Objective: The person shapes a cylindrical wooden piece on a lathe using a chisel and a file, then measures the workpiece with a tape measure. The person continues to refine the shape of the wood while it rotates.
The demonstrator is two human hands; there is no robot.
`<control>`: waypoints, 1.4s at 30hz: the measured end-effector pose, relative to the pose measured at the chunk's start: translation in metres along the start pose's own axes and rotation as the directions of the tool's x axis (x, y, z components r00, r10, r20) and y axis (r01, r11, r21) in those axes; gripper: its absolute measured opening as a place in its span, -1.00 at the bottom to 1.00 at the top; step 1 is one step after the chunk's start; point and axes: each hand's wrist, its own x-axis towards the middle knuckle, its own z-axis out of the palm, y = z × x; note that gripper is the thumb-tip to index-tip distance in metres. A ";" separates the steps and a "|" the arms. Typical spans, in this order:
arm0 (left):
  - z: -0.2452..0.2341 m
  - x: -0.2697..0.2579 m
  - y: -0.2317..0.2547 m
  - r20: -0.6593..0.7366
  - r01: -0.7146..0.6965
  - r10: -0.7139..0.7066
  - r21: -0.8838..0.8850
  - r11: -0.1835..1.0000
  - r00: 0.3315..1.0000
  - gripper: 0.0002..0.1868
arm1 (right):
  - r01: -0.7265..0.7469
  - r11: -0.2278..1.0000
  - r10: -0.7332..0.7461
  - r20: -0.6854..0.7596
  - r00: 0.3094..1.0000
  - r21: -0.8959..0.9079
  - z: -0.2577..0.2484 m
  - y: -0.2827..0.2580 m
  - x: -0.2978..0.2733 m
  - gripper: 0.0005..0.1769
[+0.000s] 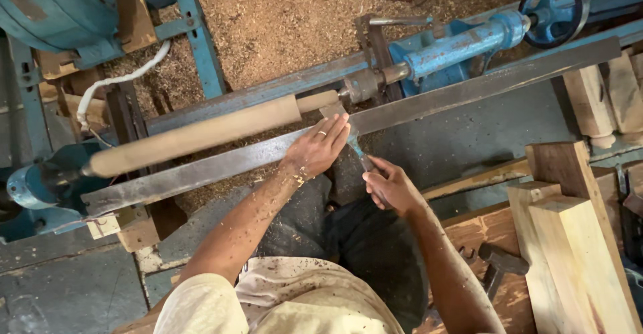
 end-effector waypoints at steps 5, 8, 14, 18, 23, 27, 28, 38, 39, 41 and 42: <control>-0.002 0.003 0.003 -0.009 -0.008 0.008 0.021 1.000 1.000 -0.52 | 0.021 0.999 -0.019 0.046 0.999 -0.031 -0.014 -0.002 0.006 -0.30; -0.005 0.004 0.003 -0.015 -0.008 0.008 0.011 1.000 1.000 -0.52 | 0.044 0.997 -0.040 0.069 0.997 -0.061 -0.023 -0.001 0.010 -0.30; -0.007 0.006 0.002 -0.003 -0.025 0.025 0.007 1.000 1.000 -0.50 | 0.051 0.993 -0.040 0.110 0.993 -0.103 -0.036 -0.005 0.015 -0.29; -0.008 0.008 0.004 0.017 -0.049 0.048 0.022 0.999 0.999 -0.49 | 0.057 0.979 -0.025 0.162 0.986 -0.194 -0.052 -0.018 0.019 -0.29; -0.005 0.007 0.003 0.027 -0.057 0.058 -0.043 0.997 0.998 -0.47 | 0.013 0.956 0.051 0.208 0.977 -0.294 -0.070 -0.035 0.026 -0.27; 0.000 0.011 0.003 0.106 -0.090 0.093 -0.039 0.995 0.990 -0.44 | -0.007 0.948 0.078 0.211 0.974 -0.319 -0.082 -0.051 0.030 -0.23; 0.001 0.011 0.004 0.124 -0.092 0.095 -0.031 0.995 0.988 -0.44 | -0.039 0.937 0.108 0.182 0.977 -0.348 -0.085 -0.054 0.031 -0.21; -0.005 0.017 0.005 0.212 -0.081 0.088 -0.042 0.996 0.973 -0.39 | -0.015 0.926 0.149 0.330 0.932 -0.378 -0.113 -0.071 0.050 -0.30; -0.006 0.019 0.006 0.212 -0.070 0.079 -0.050 0.996 0.974 -0.38 | -0.019 0.930 0.148 0.328 0.933 -0.367 -0.113 -0.070 0.048 -0.36; -0.012 0.017 0.008 0.208 -0.009 0.044 -0.167 0.986 0.977 -0.38 | 0.055 0.882 0.059 0.226 0.972 -0.468 -0.106 -0.061 0.038 -0.44; -0.015 0.016 0.010 0.208 0.024 0.024 -0.227 0.974 0.978 -0.38 | 0.109 0.809 -0.038 0.133 0.990 -0.578 -0.099 -0.051 0.029 -0.47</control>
